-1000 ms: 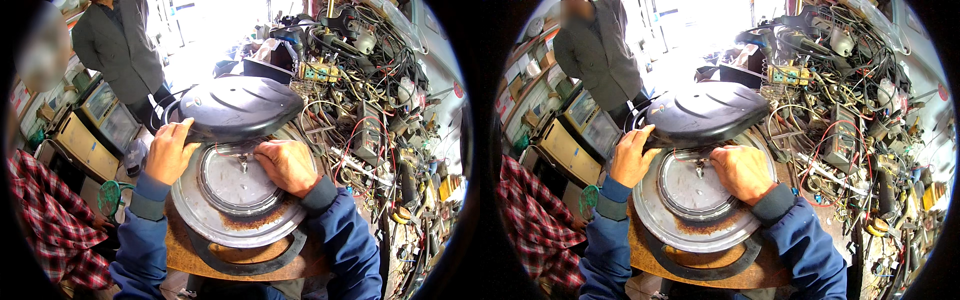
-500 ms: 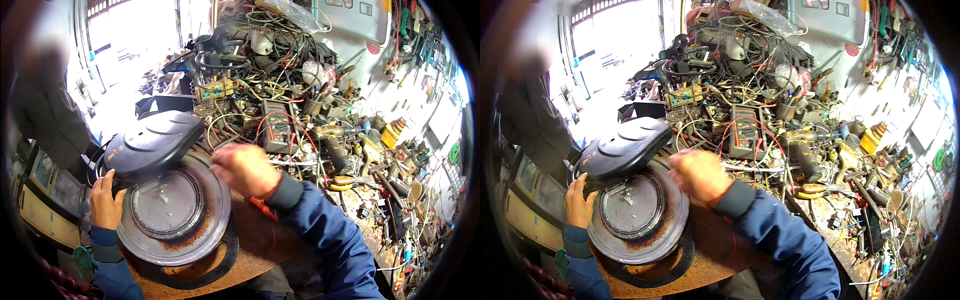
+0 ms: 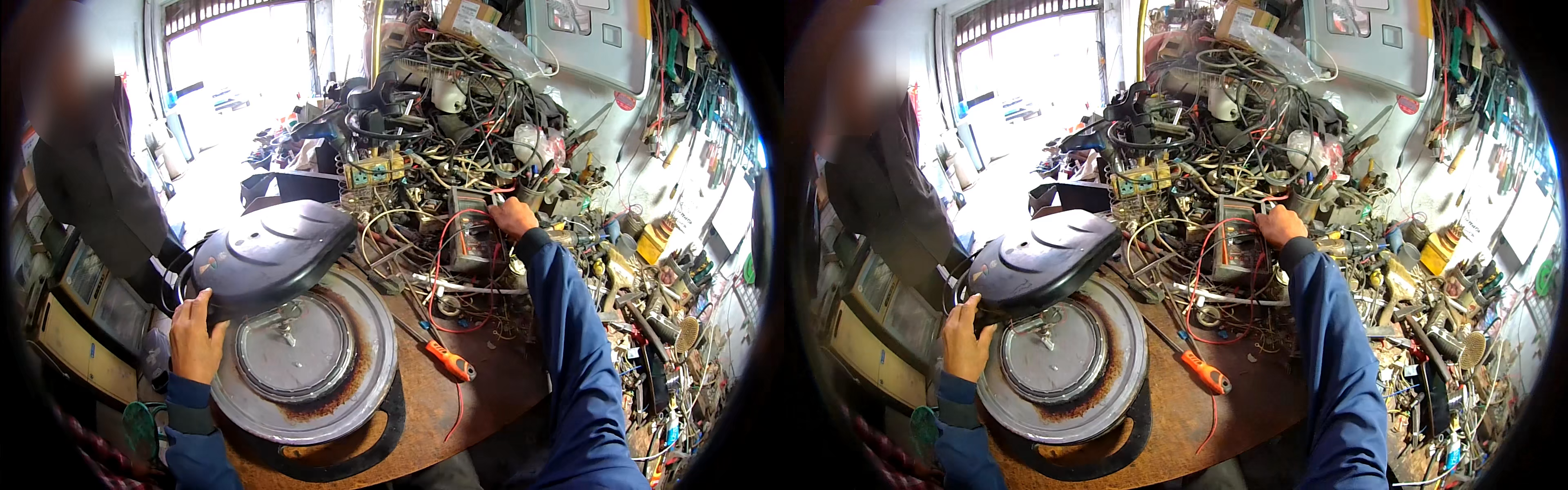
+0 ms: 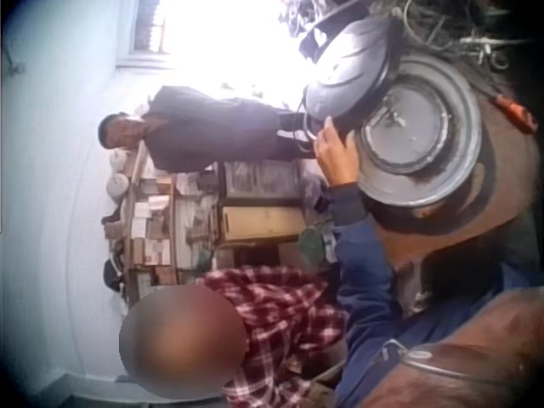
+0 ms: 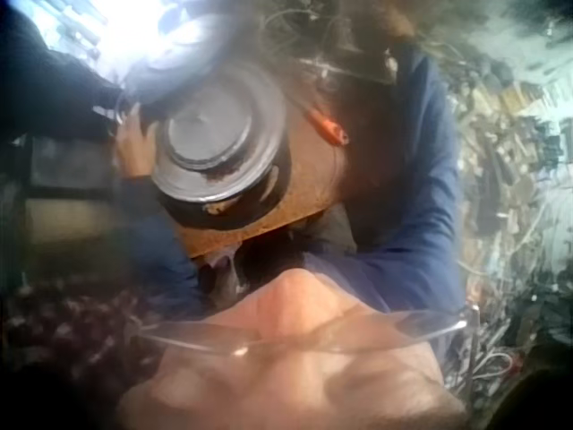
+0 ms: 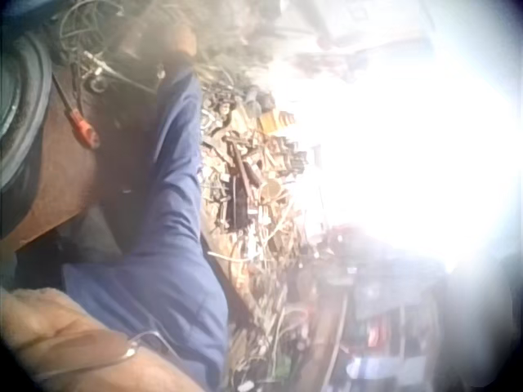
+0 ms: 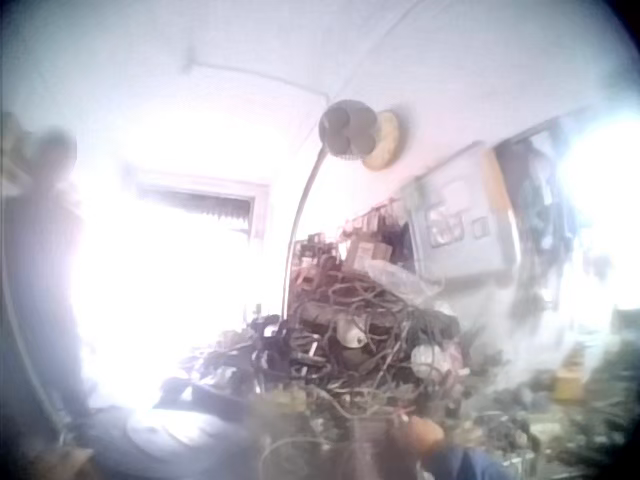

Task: The person uses a multimeter to test electrical continuity on a circular heating element. They then use pliers to strip the insulation from a wire and a screwdriver to adjust a connection point on the element.

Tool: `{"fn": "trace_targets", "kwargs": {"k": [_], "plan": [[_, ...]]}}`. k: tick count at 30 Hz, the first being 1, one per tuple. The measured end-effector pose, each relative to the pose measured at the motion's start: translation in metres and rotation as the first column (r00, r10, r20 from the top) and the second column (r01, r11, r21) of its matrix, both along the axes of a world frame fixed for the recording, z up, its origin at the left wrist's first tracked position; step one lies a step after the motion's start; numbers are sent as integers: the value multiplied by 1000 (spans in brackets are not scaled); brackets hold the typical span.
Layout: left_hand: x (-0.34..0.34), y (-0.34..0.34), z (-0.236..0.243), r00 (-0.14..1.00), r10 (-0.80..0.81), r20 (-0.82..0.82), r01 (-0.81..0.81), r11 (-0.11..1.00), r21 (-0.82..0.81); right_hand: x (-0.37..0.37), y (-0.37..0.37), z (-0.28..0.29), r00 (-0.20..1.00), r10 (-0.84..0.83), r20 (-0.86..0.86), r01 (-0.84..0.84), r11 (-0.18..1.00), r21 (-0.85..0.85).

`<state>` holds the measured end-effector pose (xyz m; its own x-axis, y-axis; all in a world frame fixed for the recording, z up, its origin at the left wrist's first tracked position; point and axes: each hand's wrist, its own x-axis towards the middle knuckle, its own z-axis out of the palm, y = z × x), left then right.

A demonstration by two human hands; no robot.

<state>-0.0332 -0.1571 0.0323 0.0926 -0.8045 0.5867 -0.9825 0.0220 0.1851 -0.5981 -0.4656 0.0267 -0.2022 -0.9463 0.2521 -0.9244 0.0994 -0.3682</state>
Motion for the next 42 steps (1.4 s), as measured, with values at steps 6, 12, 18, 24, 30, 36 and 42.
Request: {"fn": "trace_targets", "kwargs": {"k": [6, 12, 18, 24, 30, 36, 42], "plan": [[-3, -2, 0, 1000, 2, 12, -2, 1000, 3, -23, -26, -12, 946, 308, -103, -303, 951, 63], [-5, -7, -2, 999, -5, 36, 5, 1000, -14, 5, 3, 38, 939, 332, -88, -343, 909, -238], [0, -4, -2, 999, 6, 32, -5, 1000, -19, 87, 7, 71, 920, 345, -187, -391, 841, -374], [-5, -7, -2, 1000, 10, 29, -10, 1000, -11, 138, -21, 38, 961, 276, 13, -231, 828, -512], [-3, -4, 0, 999, 11, 38, -11, 1000, -1, 180, -35, 24, 973, 232, -18, -205, 814, -544], [-6, -6, 0, 1000, -5, 15, 5, 1000, -6, 168, -46, 10, 945, 316, -83, -321, 851, -417], [-4, -4, -2, 1000, 18, 10, -17, 1000, -6, 161, 7, 13, 941, 331, -63, -323, 834, -448]]}}
